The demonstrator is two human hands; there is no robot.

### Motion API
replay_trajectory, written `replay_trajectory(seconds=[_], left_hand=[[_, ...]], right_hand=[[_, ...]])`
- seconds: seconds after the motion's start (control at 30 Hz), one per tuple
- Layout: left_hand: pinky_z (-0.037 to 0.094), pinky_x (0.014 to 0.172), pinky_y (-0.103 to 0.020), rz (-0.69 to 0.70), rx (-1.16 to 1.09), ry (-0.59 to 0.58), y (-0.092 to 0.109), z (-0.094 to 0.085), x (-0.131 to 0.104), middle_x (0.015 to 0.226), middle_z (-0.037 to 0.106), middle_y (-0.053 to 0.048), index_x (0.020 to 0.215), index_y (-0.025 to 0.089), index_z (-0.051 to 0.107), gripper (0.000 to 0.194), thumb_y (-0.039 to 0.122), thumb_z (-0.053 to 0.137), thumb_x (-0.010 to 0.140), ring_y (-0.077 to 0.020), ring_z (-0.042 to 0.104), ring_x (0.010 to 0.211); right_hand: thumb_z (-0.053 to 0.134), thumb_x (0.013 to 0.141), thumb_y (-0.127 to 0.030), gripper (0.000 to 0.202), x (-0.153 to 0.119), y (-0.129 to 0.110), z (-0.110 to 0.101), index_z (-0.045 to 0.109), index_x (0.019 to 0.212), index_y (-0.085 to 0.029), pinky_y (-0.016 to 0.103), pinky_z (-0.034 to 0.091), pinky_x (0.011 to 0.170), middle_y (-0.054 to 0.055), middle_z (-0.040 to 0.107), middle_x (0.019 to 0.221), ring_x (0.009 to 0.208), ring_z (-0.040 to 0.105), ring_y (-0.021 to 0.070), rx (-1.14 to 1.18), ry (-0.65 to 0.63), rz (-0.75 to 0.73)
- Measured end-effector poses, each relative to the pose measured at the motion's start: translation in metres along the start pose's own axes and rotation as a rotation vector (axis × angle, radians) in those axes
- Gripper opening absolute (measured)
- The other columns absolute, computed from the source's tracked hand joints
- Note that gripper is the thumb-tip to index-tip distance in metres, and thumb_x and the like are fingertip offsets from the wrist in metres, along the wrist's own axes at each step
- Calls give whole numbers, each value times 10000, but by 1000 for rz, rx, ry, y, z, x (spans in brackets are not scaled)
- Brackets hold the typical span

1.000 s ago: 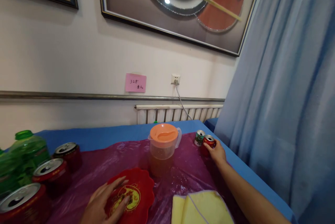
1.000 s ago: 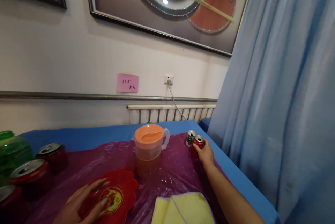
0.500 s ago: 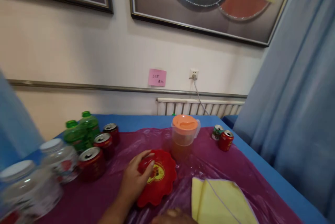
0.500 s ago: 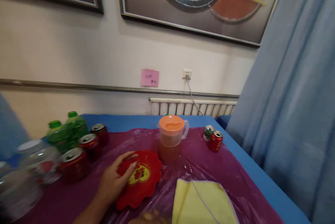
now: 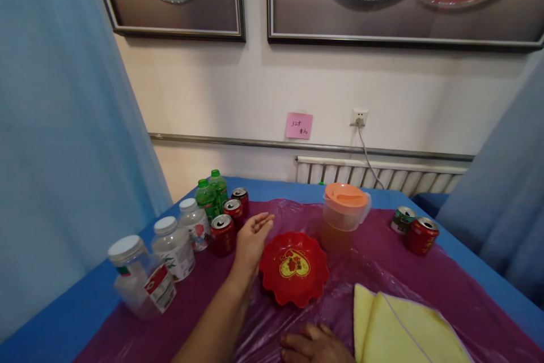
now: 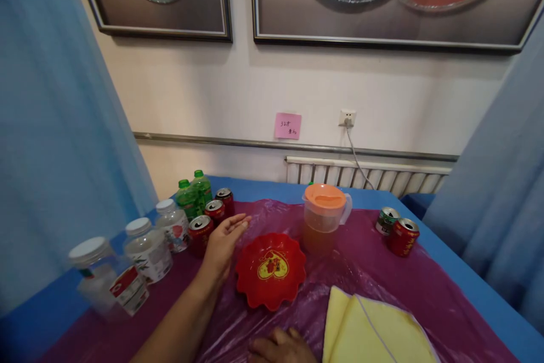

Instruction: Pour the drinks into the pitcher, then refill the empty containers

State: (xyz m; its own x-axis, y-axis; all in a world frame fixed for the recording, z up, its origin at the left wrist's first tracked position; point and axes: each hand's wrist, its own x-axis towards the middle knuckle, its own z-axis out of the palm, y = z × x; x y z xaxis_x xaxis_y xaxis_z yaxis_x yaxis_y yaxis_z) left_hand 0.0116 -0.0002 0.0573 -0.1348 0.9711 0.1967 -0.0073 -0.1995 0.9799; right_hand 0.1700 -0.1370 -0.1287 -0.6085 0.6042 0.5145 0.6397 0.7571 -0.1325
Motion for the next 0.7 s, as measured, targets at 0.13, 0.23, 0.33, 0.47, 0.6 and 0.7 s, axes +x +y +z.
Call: replay_trajectory(seconds=[0.13,0.23,0.33,0.47,0.6,0.7], left_hand=[[556,966,-431,38,101,61,4,-12,9,1200,746,-178,1117,129,682,470,419,742,752,-285,717,1103],[528,1009,-463,93,256,119,8,-28,14,1208,733,-167,1168,129,664,479,370,723,759,-296,701,1116],[372,1176,-502,186,453,221,13,-47,15,1386,627,-144,1212,172,631,487,311,706,751,-320,558,1325],[149,1275,-506,257,668,322,9,-61,16,1580,410,-185,1311,134,546,597,278,676,746,-349,289,1519],[202,1259,-519,242,775,385,-7,-66,23,1583,369,-258,1435,40,412,765,308,649,758,-396,288,1513],[313,1209,-538,229,803,418,-18,-70,31,1528,433,-272,1481,23,342,841,322,641,754,-418,396,1451]], right_hand=[[661,940,-463,194,2,-4,-1,708,1092,-352,271,522,607,-82,791,1078,747,678,174,19,20,57],[661,939,-477,194,4,-5,-4,701,1069,-340,274,533,617,-90,788,1090,753,685,177,3,72,46],[687,917,-494,221,8,-6,-10,694,1068,-334,282,552,637,-90,784,1107,755,690,181,0,53,24],[723,889,-490,244,10,-8,-11,696,1074,-332,289,566,649,-71,785,1100,766,712,189,4,19,9],[685,923,-480,248,3,-7,-12,692,1152,-384,294,582,716,-46,784,1113,781,734,185,61,59,154],[681,928,-472,291,-1,3,-26,678,1211,-404,290,587,722,-27,777,1143,830,746,200,144,13,215]])
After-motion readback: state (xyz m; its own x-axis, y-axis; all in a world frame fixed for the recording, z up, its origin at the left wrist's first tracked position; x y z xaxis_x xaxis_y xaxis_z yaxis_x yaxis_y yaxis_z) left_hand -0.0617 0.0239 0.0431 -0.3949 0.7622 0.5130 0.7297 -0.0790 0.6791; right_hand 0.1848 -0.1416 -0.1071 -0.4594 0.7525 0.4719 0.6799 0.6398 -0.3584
